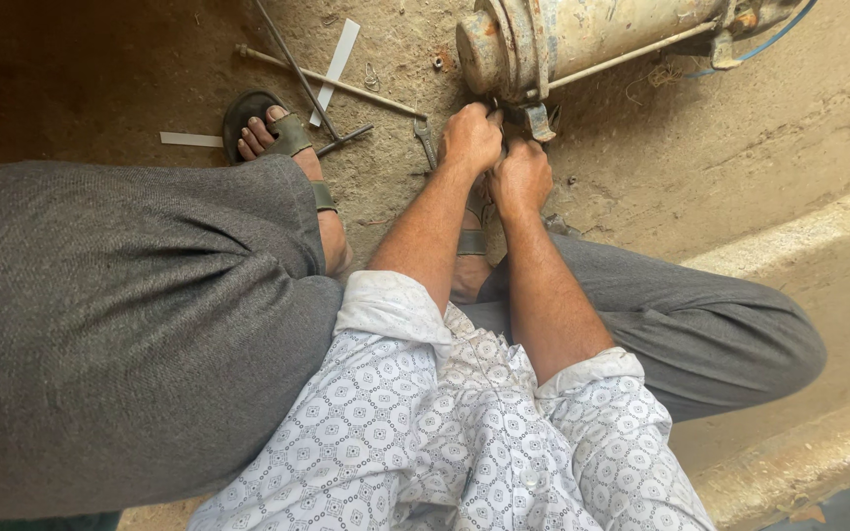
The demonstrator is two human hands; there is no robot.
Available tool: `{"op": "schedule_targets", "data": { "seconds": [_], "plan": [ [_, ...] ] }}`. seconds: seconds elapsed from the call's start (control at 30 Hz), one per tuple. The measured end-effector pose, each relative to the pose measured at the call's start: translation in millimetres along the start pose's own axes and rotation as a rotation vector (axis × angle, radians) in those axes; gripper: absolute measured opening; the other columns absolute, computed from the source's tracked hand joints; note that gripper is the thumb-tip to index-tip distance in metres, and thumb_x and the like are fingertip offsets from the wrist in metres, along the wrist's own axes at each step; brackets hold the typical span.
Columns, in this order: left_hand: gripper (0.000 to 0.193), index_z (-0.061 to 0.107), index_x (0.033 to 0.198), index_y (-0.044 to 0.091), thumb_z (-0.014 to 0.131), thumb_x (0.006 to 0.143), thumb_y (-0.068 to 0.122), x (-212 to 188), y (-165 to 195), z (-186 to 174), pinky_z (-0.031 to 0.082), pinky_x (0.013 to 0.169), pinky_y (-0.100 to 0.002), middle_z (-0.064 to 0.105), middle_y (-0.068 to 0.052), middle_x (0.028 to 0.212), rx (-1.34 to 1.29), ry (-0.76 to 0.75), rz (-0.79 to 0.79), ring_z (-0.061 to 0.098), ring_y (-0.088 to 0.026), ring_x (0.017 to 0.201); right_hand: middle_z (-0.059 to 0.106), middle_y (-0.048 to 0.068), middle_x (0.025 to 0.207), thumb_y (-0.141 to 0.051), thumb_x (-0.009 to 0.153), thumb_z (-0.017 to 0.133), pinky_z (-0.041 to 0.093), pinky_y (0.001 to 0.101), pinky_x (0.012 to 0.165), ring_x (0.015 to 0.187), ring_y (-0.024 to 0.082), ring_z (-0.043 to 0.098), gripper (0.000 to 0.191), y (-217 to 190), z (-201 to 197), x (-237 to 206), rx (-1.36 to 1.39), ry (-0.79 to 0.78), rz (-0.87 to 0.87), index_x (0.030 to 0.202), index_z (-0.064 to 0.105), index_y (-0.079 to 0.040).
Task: The person sits on the floor and uses a T-handle wrench and a standard wrench to loosen and remove bolts from a cylindrical electric motor. They reposition the motor and continue to remove fasteners from different sides.
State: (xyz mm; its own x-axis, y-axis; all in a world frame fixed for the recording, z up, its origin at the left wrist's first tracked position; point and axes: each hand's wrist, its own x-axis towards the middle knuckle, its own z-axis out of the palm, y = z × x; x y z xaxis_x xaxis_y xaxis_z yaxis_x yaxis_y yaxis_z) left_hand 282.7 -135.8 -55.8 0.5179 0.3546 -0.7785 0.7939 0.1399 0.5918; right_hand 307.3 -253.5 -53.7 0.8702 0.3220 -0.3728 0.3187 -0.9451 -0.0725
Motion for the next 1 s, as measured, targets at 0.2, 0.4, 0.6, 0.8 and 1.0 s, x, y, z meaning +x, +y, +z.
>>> {"op": "schedule_targets", "data": {
  "seconds": [0.2, 0.4, 0.6, 0.8, 1.0],
  "plan": [
    [0.039, 0.070, 0.114, 0.008, 0.054, 0.099, 0.041, -5.7, -2.7, 12.6, 0.052, 0.096, -0.053, 0.071, -0.022, 0.118, -0.056, 0.048, 0.000, 0.066, -0.043, 0.114, 0.075, 0.020, 0.104, -0.031, 0.092, 0.061, 0.056, 0.0539, 0.081, 0.099, 0.041, 0.072, 0.028, -4.3, -3.4, -0.7, -0.078, -0.165, 0.183, 0.098, 0.078, -0.009],
    [0.039, 0.071, 0.114, 0.008, 0.055, 0.100, 0.041, -5.5, 0.7, 11.0, 0.050, 0.099, -0.053, 0.070, -0.022, 0.120, -0.038, 0.109, 0.047, 0.064, -0.043, 0.117, 0.076, 0.020, 0.104, -0.028, 0.092, 0.065, 0.058, 0.0522, 0.081, 0.100, 0.039, 0.073, 0.025, -12.8, -13.0, 2.6, -0.109, -0.233, 0.182, 0.099, 0.077, -0.007],
    [0.039, 0.070, 0.114, 0.011, 0.055, 0.097, 0.043, -7.1, 0.8, -3.2, 0.050, 0.095, -0.053, 0.068, -0.020, 0.121, -0.021, -0.003, -0.003, 0.063, -0.042, 0.115, 0.075, 0.022, 0.105, -0.031, 0.086, 0.072, 0.058, 0.0507, 0.084, 0.102, 0.040, 0.073, 0.028, -18.9, -13.6, 6.6, -0.123, -0.300, 0.176, 0.101, 0.078, -0.008],
    [0.040, 0.072, 0.111, 0.010, 0.056, 0.098, 0.044, -7.4, -0.5, -4.2, 0.051, 0.096, -0.052, 0.072, -0.020, 0.119, -0.028, 0.000, 0.018, 0.065, -0.042, 0.115, 0.074, 0.023, 0.103, -0.031, 0.084, 0.072, 0.057, 0.0509, 0.082, 0.099, 0.040, 0.072, 0.029, -15.0, -19.5, 12.0, -0.130, -0.343, 0.134, 0.099, 0.077, -0.007],
    [0.039, 0.072, 0.114, 0.014, 0.056, 0.097, 0.045, -2.6, -6.7, -2.2, 0.051, 0.096, -0.053, 0.071, -0.021, 0.118, -0.032, -0.044, -0.010, 0.065, -0.043, 0.114, 0.075, 0.024, 0.101, -0.027, 0.086, 0.068, 0.057, 0.0524, 0.083, 0.097, 0.043, 0.072, 0.024, -3.0, -3.4, 9.7, -0.097, -0.221, 0.092, 0.096, 0.079, -0.008]
  ]
}}
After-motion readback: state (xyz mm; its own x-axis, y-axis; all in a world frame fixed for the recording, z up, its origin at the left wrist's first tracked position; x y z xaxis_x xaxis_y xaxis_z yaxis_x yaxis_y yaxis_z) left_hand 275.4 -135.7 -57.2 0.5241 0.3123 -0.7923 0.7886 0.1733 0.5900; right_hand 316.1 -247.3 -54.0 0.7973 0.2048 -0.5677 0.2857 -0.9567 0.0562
